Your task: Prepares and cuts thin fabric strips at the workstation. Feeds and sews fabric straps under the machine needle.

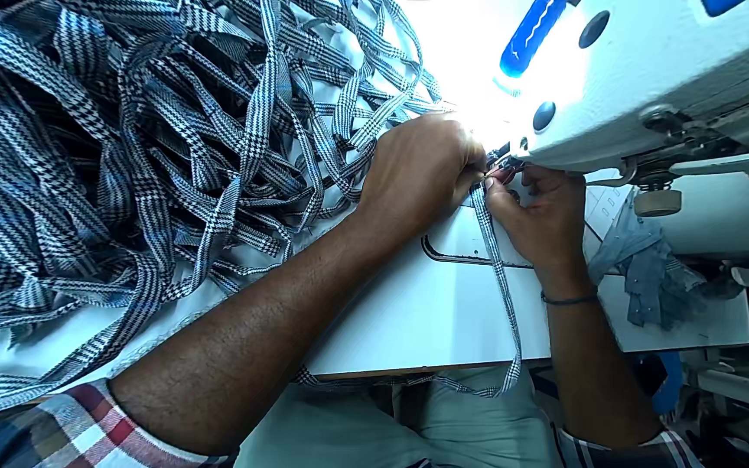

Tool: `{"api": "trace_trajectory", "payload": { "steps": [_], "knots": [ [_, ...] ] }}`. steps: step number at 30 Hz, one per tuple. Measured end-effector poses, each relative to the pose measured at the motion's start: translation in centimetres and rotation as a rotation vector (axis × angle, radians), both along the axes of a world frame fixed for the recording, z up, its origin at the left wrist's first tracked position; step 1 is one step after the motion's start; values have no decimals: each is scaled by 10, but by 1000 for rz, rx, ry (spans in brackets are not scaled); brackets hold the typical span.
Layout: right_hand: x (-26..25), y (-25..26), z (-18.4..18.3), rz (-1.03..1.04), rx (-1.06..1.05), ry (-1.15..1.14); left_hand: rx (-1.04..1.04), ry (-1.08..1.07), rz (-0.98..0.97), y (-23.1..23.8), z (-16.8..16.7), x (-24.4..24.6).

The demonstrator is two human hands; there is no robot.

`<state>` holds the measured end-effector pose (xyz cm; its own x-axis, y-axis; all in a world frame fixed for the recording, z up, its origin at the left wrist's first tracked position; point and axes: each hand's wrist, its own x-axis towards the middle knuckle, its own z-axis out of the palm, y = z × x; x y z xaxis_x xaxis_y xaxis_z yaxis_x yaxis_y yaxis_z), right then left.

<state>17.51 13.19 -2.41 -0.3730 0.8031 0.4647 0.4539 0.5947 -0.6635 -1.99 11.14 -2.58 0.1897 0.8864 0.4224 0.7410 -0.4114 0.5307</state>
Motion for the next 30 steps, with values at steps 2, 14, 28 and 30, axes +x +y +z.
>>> {"api": "trace_trajectory", "payload": {
  "steps": [2,14,28,30],
  "knots": [
    [0,0,0,-6,16,4,-9,-3,-2,0,0,0],
    [9,-6,5,-40,-10,-53,-49,11,-13,0,3,-1],
    [30,-14,12,-91,6,-140,-71,-28,-12,1,3,-3],
    [32,-14,11,-101,2,-127,-76,-25,-10,1,3,-3]
  ]
}}
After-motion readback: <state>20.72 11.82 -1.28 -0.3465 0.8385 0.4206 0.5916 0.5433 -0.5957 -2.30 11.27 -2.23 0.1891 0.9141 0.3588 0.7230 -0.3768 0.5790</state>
